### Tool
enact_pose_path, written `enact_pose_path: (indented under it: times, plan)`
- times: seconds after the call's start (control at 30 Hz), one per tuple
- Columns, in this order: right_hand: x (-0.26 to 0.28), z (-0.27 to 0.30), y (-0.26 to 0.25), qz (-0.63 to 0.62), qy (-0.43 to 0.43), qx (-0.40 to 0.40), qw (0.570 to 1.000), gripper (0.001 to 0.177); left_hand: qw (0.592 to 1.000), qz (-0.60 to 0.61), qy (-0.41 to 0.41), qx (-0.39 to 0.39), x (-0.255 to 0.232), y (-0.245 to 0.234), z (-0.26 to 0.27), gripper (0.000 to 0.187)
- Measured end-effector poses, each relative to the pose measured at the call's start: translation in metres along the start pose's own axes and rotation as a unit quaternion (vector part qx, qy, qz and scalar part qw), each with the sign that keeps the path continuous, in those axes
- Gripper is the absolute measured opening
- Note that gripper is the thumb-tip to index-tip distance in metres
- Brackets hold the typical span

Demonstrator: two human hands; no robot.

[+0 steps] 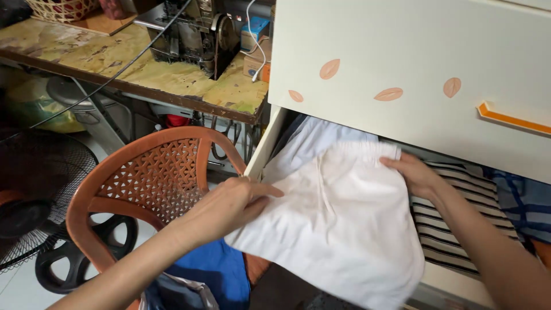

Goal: Organizing and putting various pieces of clothing into a white drawer.

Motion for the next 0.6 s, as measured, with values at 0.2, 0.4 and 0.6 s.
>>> enact_pose_path:
  times: [0.2, 0.4, 0.6]
  plan:
    - [0.020, -0.062, -0.009, -0.063, -0.114, -0.058, 0.990, 0.059, 0.989, -0.143, -0.024, 0.002, 0.015, 0.026, -0.046, 0.024]
    - [0.017, -0.139, -0.015, -0.098, -0.137, -0.096, 0.981, 0.057, 0.959, -0.278, 0.006, 0.048, 0.068, 0.063, -0.081, 0.020]
    - [-0.004, -0.179, -0.029, 0.107, -0.227, -0.174, 0.952, 0.056, 0.846, -0.496, 0.019, 0.193, 0.078, 0.093, -0.106, 0.023]
Point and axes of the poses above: each hand's wrist, its own z-axis away from the middle knuckle, its own y-axis out of the palm, x = y × z, the point moved 3 cm from there along -z, towards the middle knuckle, and after that the axes turned 2 degrees about -y, right-handed, at the moved point
